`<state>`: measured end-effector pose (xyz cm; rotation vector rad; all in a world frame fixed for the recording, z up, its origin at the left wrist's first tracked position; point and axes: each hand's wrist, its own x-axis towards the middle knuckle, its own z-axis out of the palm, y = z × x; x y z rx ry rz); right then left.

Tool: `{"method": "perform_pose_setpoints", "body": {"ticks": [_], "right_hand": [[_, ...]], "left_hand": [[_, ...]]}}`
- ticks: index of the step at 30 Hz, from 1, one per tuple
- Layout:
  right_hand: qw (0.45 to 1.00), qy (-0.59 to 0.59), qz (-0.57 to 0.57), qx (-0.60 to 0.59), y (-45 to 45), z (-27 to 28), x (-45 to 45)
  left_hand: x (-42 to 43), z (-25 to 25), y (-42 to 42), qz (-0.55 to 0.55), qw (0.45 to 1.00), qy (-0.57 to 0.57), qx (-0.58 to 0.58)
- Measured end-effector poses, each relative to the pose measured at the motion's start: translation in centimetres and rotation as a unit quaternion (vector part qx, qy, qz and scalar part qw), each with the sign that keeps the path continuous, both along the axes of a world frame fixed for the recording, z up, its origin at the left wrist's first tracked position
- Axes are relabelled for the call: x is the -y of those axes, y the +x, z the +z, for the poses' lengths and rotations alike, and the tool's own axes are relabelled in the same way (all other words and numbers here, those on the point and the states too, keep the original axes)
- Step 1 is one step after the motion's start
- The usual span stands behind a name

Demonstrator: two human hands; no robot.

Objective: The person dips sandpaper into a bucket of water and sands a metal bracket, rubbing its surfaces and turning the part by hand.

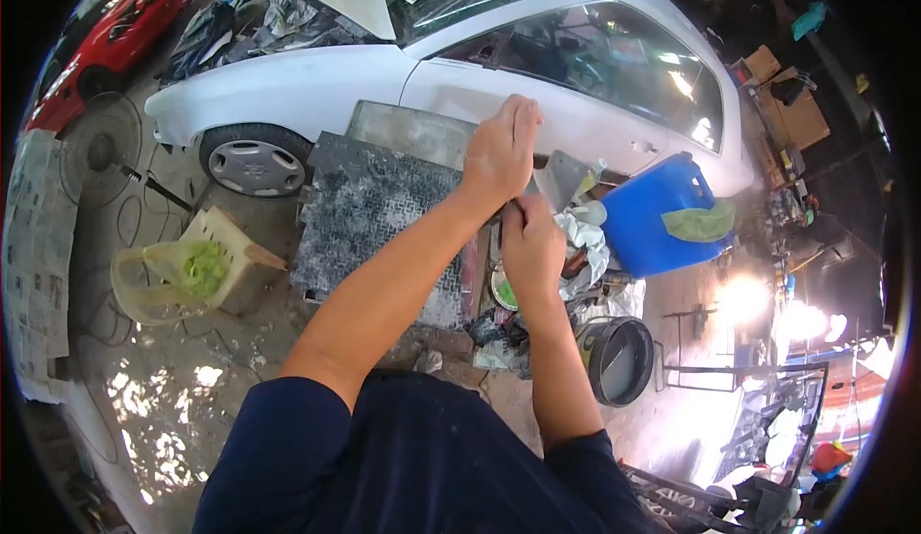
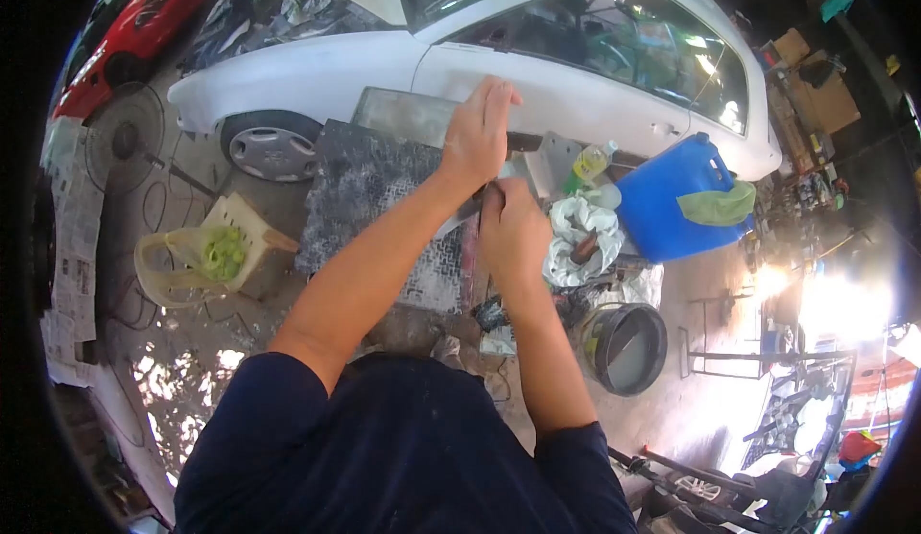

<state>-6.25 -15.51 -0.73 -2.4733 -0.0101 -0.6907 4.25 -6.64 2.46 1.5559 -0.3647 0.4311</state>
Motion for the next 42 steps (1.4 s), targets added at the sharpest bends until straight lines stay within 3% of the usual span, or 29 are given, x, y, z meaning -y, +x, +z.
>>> {"method": "perform_pose_setpoints", "body": {"ticks": [7, 13, 16, 18, 19, 22, 23, 26, 30, 36, 39, 42], "right_hand": [[0.999, 0.027, -0.012, -0.032, -0.3, 0.1, 0.1], [1.0, 0.004, -0.019, -0.008, -1.2, 0.4, -0.8], [0.999, -0.014, -0.034, -0.019, -1.9, 0.1, 0.4], [0.997, -0.036, -0.054, -0.033, -1.3, 0.7, 1.3], [0.996, -0.015, -0.051, -0.065, -2.1, 1.2, 1.4], [0.982, 0.088, 0.001, -0.17, -4.6, 2.8, 0.0], [0.978, 0.126, 0.05, -0.157, -4.8, 1.5, 0.0], [0.975, 0.051, 0.1, -0.194, -4.4, 1.9, -1.4], [0.984, -0.112, 0.081, -0.109, -3.9, -0.5, -1.6], [0.969, -0.217, 0.085, -0.084, -5.1, -0.9, -1.0], [0.965, -0.24, 0.054, -0.095, -5.1, -1.8, -0.7], [0.981, -0.174, 0.058, -0.068, -5.4, -2.8, -0.1]], "left_hand": [[0.6, -0.8, 0.8, 0.037, 0.997, 0.021, 0.062], [0.2, -0.2, 0.0, 0.009, 0.999, -0.008, -0.032], [0.2, -0.4, 0.5, 0.07, 0.996, -0.012, 0.058], [-0.5, -0.2, 0.6, 0.029, 0.999, -0.022, -0.014], [-1.1, -0.3, 0.5, 0.011, 0.998, -0.026, -0.053], [-1.9, -1.0, 1.5, 0.03, 0.999, -0.046, -0.002], [-2.0, -1.2, 1.7, 0.022, 0.998, -0.055, -0.003], [-2.4, -1.3, 1.6, -0.002, 0.998, -0.069, -0.011], [-2.8, -0.7, 0.9, -0.045, 0.994, -0.094, -0.044], [-3.6, -0.8, 1.2, -0.058, 0.99, -0.122, -0.044], [-3.6, -0.7, 1.0, -0.044, 0.992, -0.119, -0.02], [-3.8, -0.6, 0.9, -0.044, 0.991, -0.126, -0.012]]}}
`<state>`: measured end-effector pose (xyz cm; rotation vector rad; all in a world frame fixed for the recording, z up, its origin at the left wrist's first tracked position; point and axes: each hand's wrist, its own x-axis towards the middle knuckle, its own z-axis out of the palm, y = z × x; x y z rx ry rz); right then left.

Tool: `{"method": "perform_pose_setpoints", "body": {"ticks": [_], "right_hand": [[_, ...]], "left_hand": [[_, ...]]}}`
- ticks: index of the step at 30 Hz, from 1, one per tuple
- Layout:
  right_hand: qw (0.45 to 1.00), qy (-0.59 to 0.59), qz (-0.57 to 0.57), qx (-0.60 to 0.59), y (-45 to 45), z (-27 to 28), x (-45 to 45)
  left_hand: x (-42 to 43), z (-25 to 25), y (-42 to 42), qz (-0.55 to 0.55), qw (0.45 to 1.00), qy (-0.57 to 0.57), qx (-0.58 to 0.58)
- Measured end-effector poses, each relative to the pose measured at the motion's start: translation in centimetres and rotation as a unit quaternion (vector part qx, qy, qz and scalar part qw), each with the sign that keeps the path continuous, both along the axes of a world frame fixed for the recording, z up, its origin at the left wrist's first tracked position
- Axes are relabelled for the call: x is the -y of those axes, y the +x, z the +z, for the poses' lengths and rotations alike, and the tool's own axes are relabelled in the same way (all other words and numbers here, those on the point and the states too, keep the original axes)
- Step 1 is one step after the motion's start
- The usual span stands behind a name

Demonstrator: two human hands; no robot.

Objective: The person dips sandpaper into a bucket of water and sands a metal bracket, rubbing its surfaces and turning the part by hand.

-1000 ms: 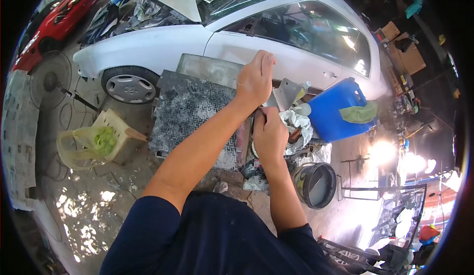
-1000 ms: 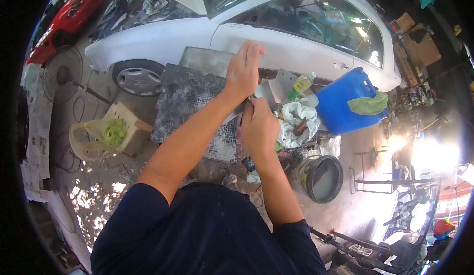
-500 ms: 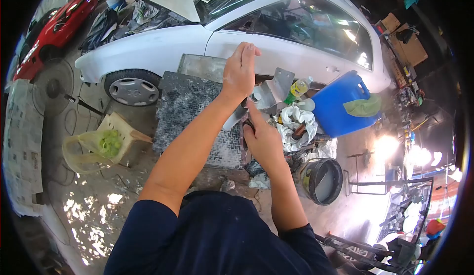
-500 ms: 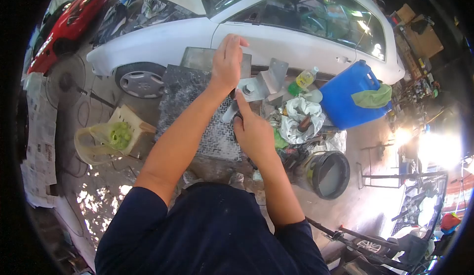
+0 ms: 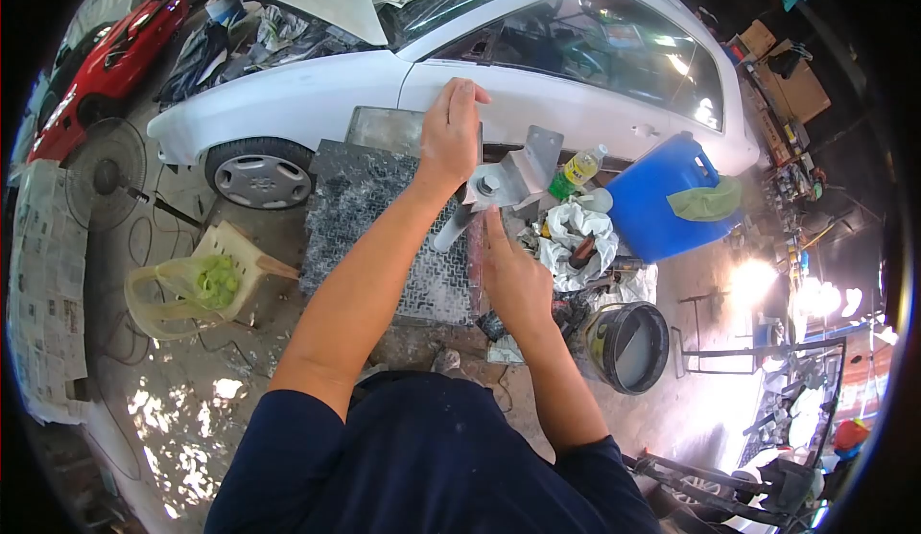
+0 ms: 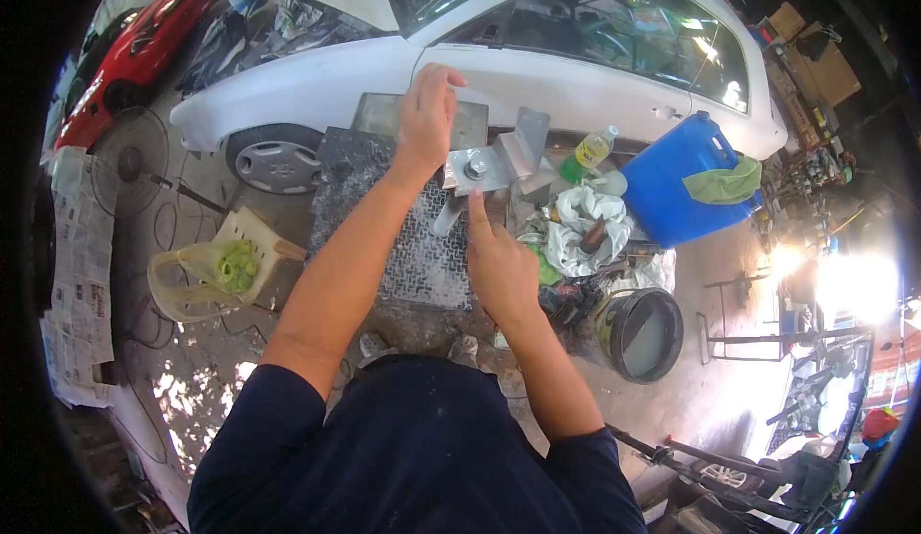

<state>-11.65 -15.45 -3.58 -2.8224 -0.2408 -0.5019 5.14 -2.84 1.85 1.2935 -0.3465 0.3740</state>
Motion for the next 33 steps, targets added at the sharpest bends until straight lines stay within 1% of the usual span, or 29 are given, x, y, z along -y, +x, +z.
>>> {"method": "perform_pose_setpoints", "body": {"ticks": [3, 6, 9, 10, 12, 13, 15, 16, 17, 18, 19, 20, 22, 24, 25, 28, 29, 30, 32, 33], "right_hand": [[0.998, 0.038, 0.031, 0.028, 0.0, -0.1, -0.9], [0.999, 0.011, 0.027, 0.012, -0.1, -0.3, -2.6], [0.998, 0.002, 0.014, -0.065, -0.6, -1.0, -2.9], [0.995, 0.041, 0.012, -0.085, -0.9, -1.0, -2.9], [0.985, 0.123, 0.005, -0.121, -2.1, -1.2, -2.3], [0.978, 0.182, 0.008, -0.105, -2.7, -2.2, -1.6], [0.953, 0.294, 0.017, -0.068, -3.7, -4.9, 0.8], [0.907, 0.405, -0.022, -0.116, -4.4, -4.8, 1.9], [0.844, 0.507, -0.057, -0.163, -5.2, -4.7, 3.1], [0.841, 0.52, -0.075, -0.129, -5.7, -5.0, 4.7], [0.797, 0.577, -0.127, -0.124, -6.3, -4.9, 5.8], [0.71, 0.677, -0.148, -0.126, -6.6, -6.2, 7.2], [0.565, 0.809, -0.122, -0.11, -6.9, -5.9, 8.6], [0.533, 0.831, -0.125, -0.097, -6.9, -4.3, 9.2], [0.542, 0.824, -0.142, -0.087, -6.4, -3.7, 9.1], [0.664, 0.739, -0.096, -0.062, -4.4, -0.7, 8.4], [0.761, 0.645, -0.066, -0.024, -2.6, -3.9, 10.1], [0.802, 0.595, -0.031, -0.029, -1.3, -3.6, 10.4], [0.872, 0.486, 0.035, -0.041, 1.9, -2.0, 10.2], [0.874, 0.478, 0.046, -0.071, 2.9, -0.9, 9.5]], "left_hand": [[-0.1, -0.2, 0.0, -0.004, 1.0, -0.007, 0.01], [0.2, -0.5, 0.1, -0.008, 1.0, -0.009, 0.02], [-0.5, -0.5, 0.1, -0.023, 1.0, -0.012, 0.004], [-0.9, -0.3, -0.1, -0.031, 0.999, -0.012, -0.005], [-2.1, -0.1, -0.1, -0.041, 0.999, 0.033, 0.009], [-2.7, 0.1, 0.1, -0.046, 0.997, 0.056, 0.017], [-3.9, -0.9, 1.5, -0.129, 0.991, 0.017, -0.001], [-4.6, -1.5, 2.3, -0.168, 0.986, -0.002, -0.011], [-5.2, -1.7, 3.0, -0.21, 0.978, -0.006, -0.019], [-5.6, -1.7, 3.5, -0.251, 0.968, -0.018, -0.019], [-5.9, -1.6, 3.9, -0.291, 0.956, -0.029, -0.018], [-6.3, -1.6, 4.2, -0.33, 0.943, -0.041, -0.018], [-6.3, -1.6, 4.7, -0.431, 0.898, -0.081, -0.03], [-5.9, -1.4, 5.0, -0.531, 0.839, -0.11, -0.031], [-5.4, -1.2, 4.7, -0.548, 0.83, -0.103, -0.023], [-4.0, 0.0, 3.8, -0.607, 0.794, -0.03, -0.005], [-3.4, 0.4, 3.4, -0.61, 0.793, -0.013, 0.0], [-3.0, 0.6, 3.1, -0.611, 0.792, 0.003, -0.009], [-2.0, 0.9, 2.6, -0.613, 0.789, 0.034, -0.027], [-1.5, 1.2, 2.1, -0.61, 0.79, 0.032, -0.042]]}}
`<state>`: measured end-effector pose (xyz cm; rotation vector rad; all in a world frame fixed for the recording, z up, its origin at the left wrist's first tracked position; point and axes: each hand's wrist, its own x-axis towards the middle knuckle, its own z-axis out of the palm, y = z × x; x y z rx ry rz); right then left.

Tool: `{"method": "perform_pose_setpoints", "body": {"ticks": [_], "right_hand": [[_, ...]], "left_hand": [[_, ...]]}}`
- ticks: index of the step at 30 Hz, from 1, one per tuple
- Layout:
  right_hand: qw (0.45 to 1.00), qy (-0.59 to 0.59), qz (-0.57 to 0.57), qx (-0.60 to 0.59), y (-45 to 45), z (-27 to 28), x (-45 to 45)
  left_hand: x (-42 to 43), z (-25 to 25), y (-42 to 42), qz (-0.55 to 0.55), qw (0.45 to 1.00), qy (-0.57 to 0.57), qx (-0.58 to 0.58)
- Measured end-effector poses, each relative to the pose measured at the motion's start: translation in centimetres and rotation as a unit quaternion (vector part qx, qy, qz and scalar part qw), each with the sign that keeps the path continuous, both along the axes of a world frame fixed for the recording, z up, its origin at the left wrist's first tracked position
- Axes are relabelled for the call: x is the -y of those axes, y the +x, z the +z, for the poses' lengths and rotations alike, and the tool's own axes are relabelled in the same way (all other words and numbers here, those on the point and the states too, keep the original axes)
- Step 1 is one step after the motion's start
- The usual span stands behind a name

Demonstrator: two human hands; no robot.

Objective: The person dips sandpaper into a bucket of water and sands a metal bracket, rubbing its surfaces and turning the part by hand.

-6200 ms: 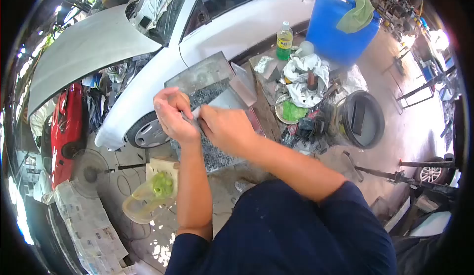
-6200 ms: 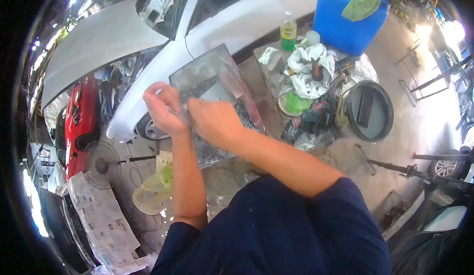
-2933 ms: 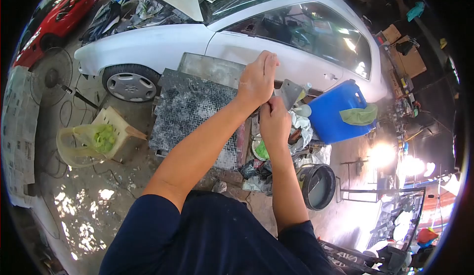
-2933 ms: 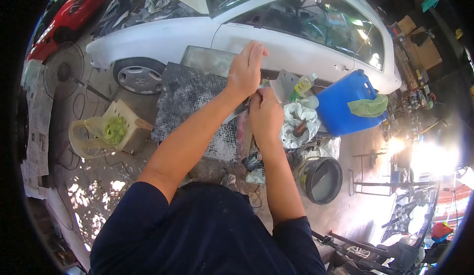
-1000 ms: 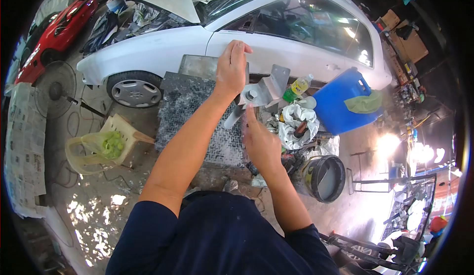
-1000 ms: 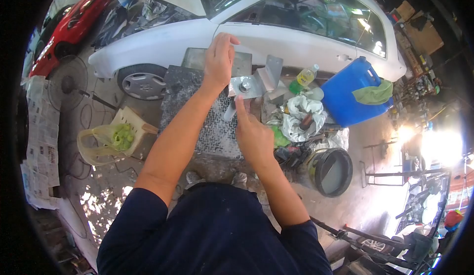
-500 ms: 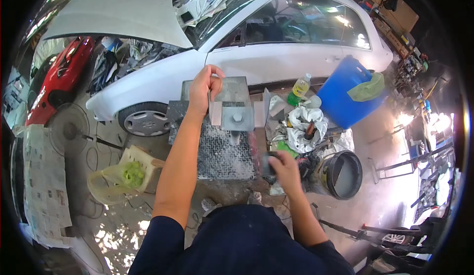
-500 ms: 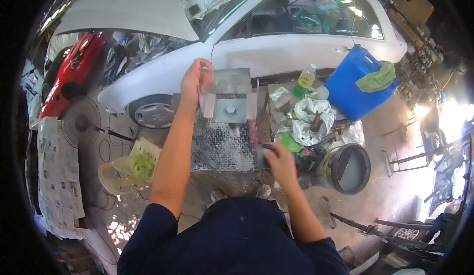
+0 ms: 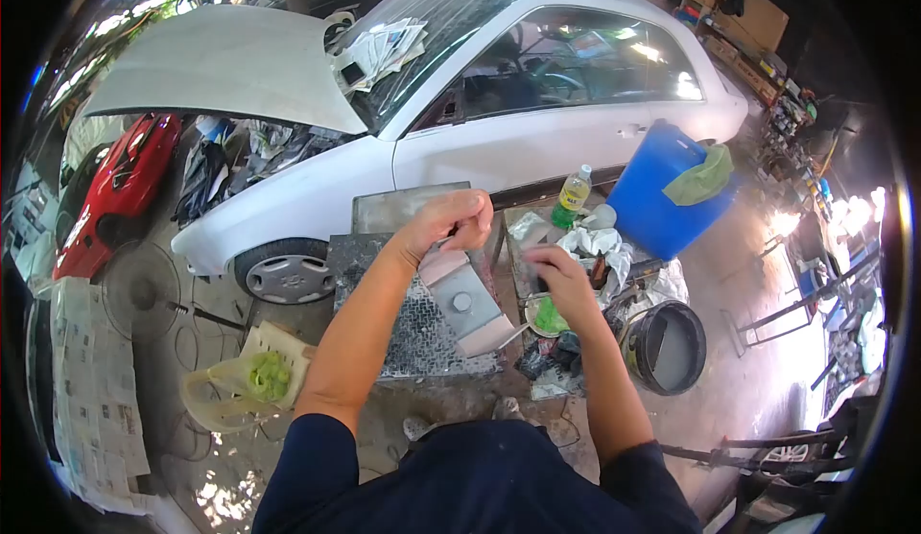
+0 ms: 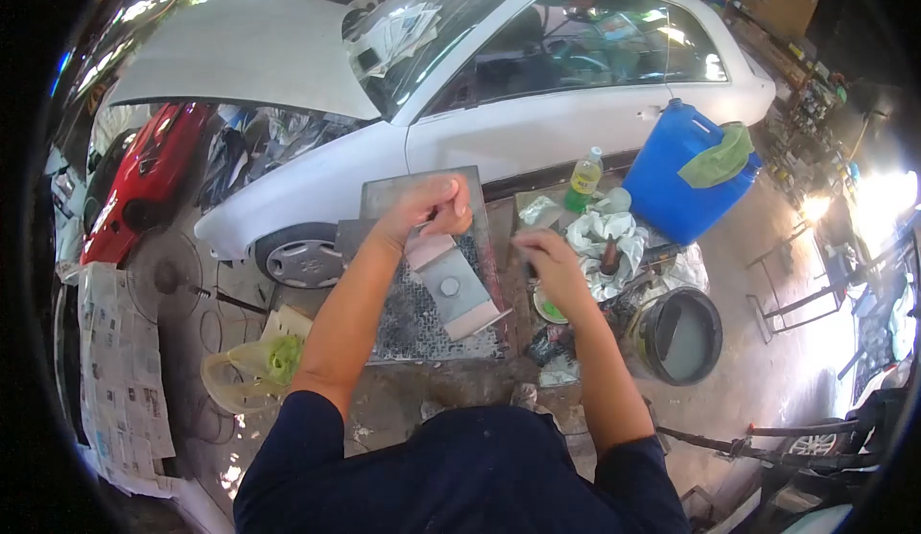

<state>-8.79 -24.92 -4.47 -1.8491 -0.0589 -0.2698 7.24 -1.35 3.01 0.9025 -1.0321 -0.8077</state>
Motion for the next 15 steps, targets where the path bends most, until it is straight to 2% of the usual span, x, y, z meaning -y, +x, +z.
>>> {"method": "perform_pose_setpoints", "body": {"ticks": [2, 5, 8, 9, 12, 13, 15], "right_hand": [[0.998, -0.017, 0.052, -0.039, 1.6, 2.6, -2.4], [0.992, -0.05, 0.119, 0.001, 3.4, 4.2, -5.2], [0.987, 0.002, 0.127, -0.101, 4.8, 3.8, -6.0], [0.987, 0.022, 0.121, -0.103, 5.3, 3.0, -5.9], [0.986, 0.063, 0.094, -0.123, 6.1, 2.0, -5.6], [0.985, 0.067, 0.077, -0.14, 5.8, 3.3, -5.7], [0.985, 0.085, 0.043, -0.144, 5.8, 3.6, -6.0]], "left_hand": [[0.6, 0.6, -0.9, 0.011, 0.999, 0.029, 0.009], [1.6, 1.0, -1.0, -0.016, 0.998, 0.055, 0.018], [2.7, 1.2, -0.9, -0.066, 0.995, 0.073, 0.032], [2.8, 1.4, -0.7, -0.083, 0.993, 0.081, 0.039], [2.6, 1.4, -0.9, 0.09, 0.992, 0.079, -0.032], [2.1, 0.7, -0.9, 0.201, 0.977, 0.069, 0.014], [0.3, -1.2, -0.6, 0.409, 0.905, 0.047, 0.11]]}}
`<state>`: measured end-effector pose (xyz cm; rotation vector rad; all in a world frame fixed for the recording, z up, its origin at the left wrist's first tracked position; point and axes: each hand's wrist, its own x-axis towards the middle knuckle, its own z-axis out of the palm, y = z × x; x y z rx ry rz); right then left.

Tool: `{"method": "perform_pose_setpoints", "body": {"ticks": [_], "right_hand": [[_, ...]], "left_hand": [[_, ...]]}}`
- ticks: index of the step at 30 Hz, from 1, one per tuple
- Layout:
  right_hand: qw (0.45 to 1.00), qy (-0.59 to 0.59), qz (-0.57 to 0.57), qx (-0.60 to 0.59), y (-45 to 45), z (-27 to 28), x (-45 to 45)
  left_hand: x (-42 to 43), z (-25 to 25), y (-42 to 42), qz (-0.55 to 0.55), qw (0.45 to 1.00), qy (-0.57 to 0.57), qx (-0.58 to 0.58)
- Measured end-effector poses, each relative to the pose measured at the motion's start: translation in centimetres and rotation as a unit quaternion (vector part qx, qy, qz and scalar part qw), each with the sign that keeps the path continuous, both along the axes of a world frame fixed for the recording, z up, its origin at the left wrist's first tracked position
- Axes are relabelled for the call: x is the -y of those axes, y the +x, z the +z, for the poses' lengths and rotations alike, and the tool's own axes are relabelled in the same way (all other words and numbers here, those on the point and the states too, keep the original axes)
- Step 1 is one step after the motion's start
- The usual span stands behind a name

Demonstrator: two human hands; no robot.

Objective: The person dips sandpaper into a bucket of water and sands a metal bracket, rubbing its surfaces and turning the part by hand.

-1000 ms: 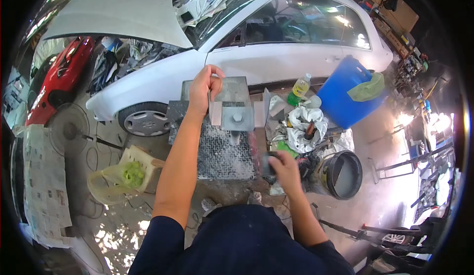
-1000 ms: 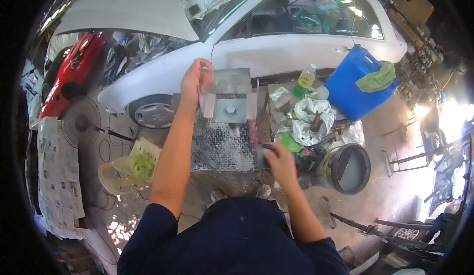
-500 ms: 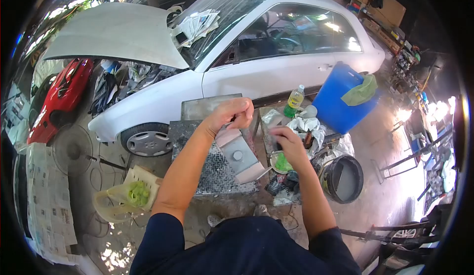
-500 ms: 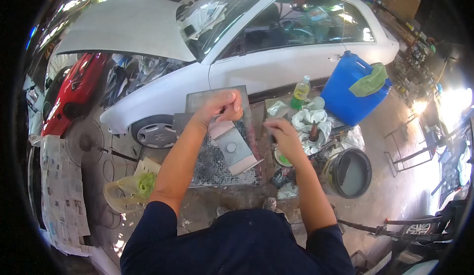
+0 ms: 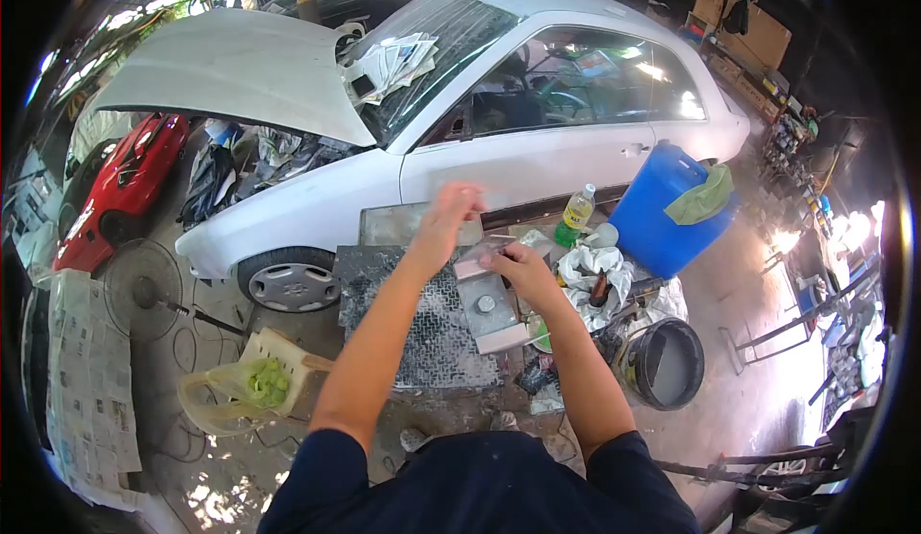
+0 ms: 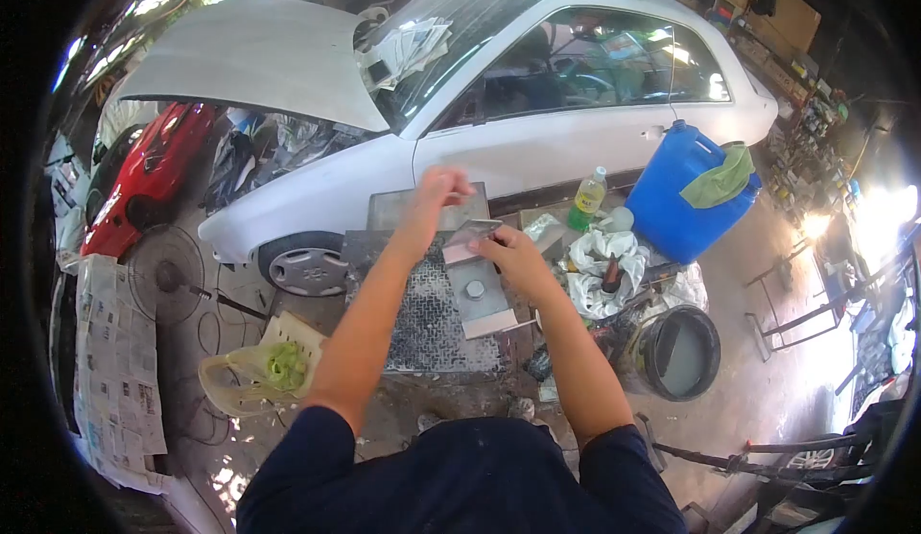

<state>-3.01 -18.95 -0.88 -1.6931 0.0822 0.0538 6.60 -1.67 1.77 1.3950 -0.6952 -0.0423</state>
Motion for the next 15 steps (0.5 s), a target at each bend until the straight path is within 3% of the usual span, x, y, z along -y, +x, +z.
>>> {"method": "perform_pose_setpoints", "body": {"ticks": [2, 3, 5, 8, 11, 14, 15], "right_hand": [[0.999, 0.02, -0.041, 0.024, 0.6, -1.2, 0.0], [0.997, 0.026, -0.063, 0.031, 0.9, -1.7, 0.1], [0.993, 0.037, -0.104, 0.042, 1.5, -2.5, -0.2], [0.978, 0.039, -0.194, 0.059, 1.9, -2.6, -1.8], [0.967, -0.017, -0.231, 0.104, 2.3, -3.1, -2.3], [0.972, 0.063, -0.211, 0.083, 1.7, -1.9, -1.6], [0.975, 0.066, -0.195, 0.086, 1.3, -2.0, -1.2]], "left_hand": [[-2.6, -3.0, -3.7, 0.124, 0.986, -0.108, 0.023], [-3.2, -4.9, -6.3, 0.203, 0.973, -0.103, 0.047], [-3.0, -7.4, -11.0, 0.255, 0.941, -0.084, 0.204], [-1.2, -5.0, -14.6, 0.306, 0.908, 0.086, 0.271], [0.6, -5.6, -12.9, 0.371, 0.895, 0.086, 0.232], [0.5, -5.2, -11.9, 0.313, 0.932, 0.094, 0.158], [0.4, -5.0, -11.3, 0.328, 0.918, 0.081, 0.209]]}}
